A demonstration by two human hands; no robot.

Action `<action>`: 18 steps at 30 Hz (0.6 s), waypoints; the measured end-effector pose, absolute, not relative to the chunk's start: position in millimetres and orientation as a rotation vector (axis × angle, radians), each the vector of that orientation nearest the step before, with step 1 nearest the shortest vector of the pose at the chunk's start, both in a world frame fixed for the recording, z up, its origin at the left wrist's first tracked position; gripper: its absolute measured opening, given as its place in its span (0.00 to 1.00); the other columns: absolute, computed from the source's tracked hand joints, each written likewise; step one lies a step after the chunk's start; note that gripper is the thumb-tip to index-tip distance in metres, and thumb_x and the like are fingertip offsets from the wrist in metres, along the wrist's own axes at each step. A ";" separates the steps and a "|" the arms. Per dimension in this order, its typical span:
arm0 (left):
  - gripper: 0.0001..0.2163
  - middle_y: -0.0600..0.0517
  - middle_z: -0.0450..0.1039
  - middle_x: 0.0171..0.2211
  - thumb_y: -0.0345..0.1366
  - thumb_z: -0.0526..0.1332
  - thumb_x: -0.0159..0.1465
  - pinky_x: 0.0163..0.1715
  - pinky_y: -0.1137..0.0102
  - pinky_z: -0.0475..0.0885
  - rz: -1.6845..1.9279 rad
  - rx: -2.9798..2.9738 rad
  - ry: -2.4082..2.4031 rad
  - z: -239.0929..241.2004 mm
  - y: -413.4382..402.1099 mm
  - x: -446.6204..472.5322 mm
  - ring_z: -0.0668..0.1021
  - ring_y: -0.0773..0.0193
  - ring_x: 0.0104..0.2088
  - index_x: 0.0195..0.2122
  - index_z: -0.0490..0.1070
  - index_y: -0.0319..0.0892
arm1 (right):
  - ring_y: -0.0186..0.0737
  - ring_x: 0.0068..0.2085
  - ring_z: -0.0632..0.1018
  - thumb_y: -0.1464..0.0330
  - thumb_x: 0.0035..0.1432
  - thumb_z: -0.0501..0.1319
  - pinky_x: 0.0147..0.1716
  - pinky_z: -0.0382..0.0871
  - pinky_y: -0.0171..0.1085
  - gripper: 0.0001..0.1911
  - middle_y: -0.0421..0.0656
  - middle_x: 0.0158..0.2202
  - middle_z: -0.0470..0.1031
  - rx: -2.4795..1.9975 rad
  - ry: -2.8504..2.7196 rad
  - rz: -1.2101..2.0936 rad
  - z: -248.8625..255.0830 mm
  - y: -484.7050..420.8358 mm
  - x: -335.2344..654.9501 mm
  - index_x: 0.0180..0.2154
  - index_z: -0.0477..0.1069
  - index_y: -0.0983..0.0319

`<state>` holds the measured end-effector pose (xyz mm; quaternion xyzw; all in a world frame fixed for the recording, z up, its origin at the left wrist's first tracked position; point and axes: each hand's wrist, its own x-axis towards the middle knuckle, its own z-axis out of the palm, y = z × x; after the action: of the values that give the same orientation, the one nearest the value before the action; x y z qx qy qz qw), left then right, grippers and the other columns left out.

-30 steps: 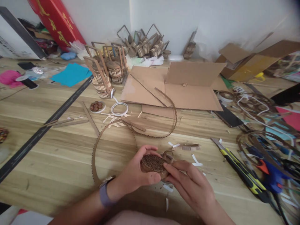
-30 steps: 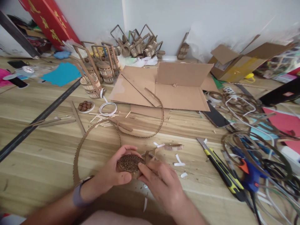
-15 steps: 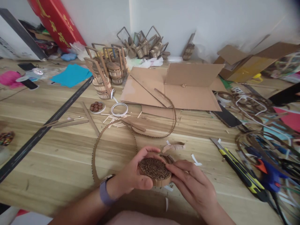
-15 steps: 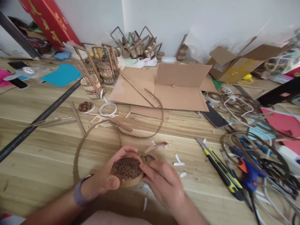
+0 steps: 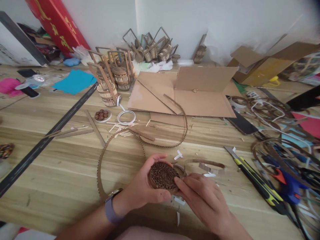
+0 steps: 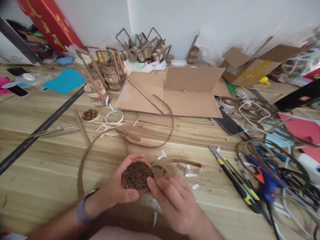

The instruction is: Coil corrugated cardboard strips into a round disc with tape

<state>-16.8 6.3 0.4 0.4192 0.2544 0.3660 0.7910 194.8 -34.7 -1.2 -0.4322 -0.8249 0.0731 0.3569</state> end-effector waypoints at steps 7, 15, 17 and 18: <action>0.35 0.48 0.69 0.51 0.41 0.77 0.50 0.50 0.64 0.68 0.795 0.816 0.353 -0.4 7.4 -18.2 0.75 0.57 0.49 0.57 0.63 0.48 | 0.35 0.29 0.80 0.69 0.67 0.57 0.29 0.75 0.32 0.12 0.37 0.29 0.79 -1.131 -1.992 0.115 14.4 -30.2 184.1 0.49 0.74 0.53; 0.35 0.50 0.71 0.51 0.43 0.77 0.50 0.51 0.66 0.67 0.726 0.721 0.267 0.3 7.2 -19.3 0.76 0.59 0.49 0.57 0.65 0.49 | 0.35 0.29 0.79 0.68 0.69 0.54 0.29 0.76 0.31 0.13 0.39 0.29 0.78 -1.089 -1.990 0.027 19.9 -28.2 180.3 0.46 0.76 0.56; 0.35 0.50 0.71 0.51 0.42 0.77 0.50 0.51 0.66 0.67 0.735 0.742 0.309 -0.7 8.0 -19.0 0.75 0.59 0.49 0.58 0.65 0.49 | 0.35 0.29 0.79 0.70 0.69 0.53 0.29 0.75 0.32 0.12 0.39 0.29 0.79 -1.098 -2.019 -0.012 18.0 -27.2 183.5 0.46 0.75 0.57; 0.35 0.49 0.70 0.52 0.42 0.77 0.50 0.51 0.66 0.67 0.746 0.758 0.344 -1.3 8.4 -18.7 0.75 0.59 0.50 0.57 0.66 0.49 | 0.35 0.29 0.79 0.71 0.69 0.54 0.30 0.75 0.32 0.12 0.39 0.30 0.79 -1.110 -2.052 -0.026 16.2 -26.7 186.0 0.46 0.75 0.58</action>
<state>-18.7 8.4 -1.3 0.3598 0.1630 0.3537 0.8479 186.0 -26.7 16.2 -0.4373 -0.8087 -0.0102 0.3933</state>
